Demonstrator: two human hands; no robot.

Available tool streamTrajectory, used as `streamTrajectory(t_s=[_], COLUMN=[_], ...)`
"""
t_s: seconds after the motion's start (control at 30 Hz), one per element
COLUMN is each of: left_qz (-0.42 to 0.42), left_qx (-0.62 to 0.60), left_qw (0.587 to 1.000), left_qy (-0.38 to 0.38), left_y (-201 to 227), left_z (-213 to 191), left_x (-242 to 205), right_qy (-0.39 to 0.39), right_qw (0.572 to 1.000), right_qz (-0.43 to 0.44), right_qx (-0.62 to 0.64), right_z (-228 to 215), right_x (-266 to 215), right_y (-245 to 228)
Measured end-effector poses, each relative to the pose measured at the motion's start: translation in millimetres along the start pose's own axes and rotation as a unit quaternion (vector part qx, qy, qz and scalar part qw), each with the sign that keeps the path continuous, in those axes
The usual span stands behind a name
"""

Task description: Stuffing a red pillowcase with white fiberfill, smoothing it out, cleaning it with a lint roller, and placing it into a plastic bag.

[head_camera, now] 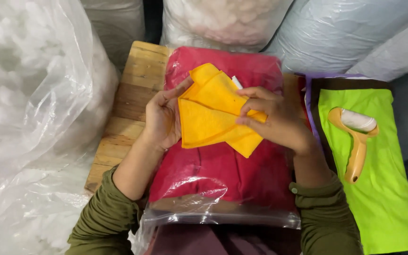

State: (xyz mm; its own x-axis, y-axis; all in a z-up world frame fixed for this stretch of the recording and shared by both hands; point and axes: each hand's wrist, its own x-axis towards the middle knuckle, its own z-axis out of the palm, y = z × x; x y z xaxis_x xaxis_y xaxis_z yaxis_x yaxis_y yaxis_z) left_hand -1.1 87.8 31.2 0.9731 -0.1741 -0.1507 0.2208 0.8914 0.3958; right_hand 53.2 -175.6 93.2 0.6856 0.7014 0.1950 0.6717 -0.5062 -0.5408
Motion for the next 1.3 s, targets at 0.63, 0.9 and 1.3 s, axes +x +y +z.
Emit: streamTrajectory(t_s=[0.63,0.9,1.3], left_qz=[0.028,0.092,0.083], left_qx=[0.228,0.407,0.83], left_qw=[0.972,0.898,0.522], left_qy=[0.041,-0.141,0.18], left_y=[-9.0,-8.2,-37.8], left_z=[4.0,8.1,-3.8], left_x=[-1.7,-12.2,1.9], right_qy=[0.283,0.072,0.062], right_qw=[0.947,0.98,0.952], right_qz=[0.115,-0.096,-0.131], right_qx=[0.099,-0.157,-0.271], right_z=[3.5,36.8,64.2], right_x=[1.0,2.5,27.3], right_y=[11.8,-64.7,-51.5])
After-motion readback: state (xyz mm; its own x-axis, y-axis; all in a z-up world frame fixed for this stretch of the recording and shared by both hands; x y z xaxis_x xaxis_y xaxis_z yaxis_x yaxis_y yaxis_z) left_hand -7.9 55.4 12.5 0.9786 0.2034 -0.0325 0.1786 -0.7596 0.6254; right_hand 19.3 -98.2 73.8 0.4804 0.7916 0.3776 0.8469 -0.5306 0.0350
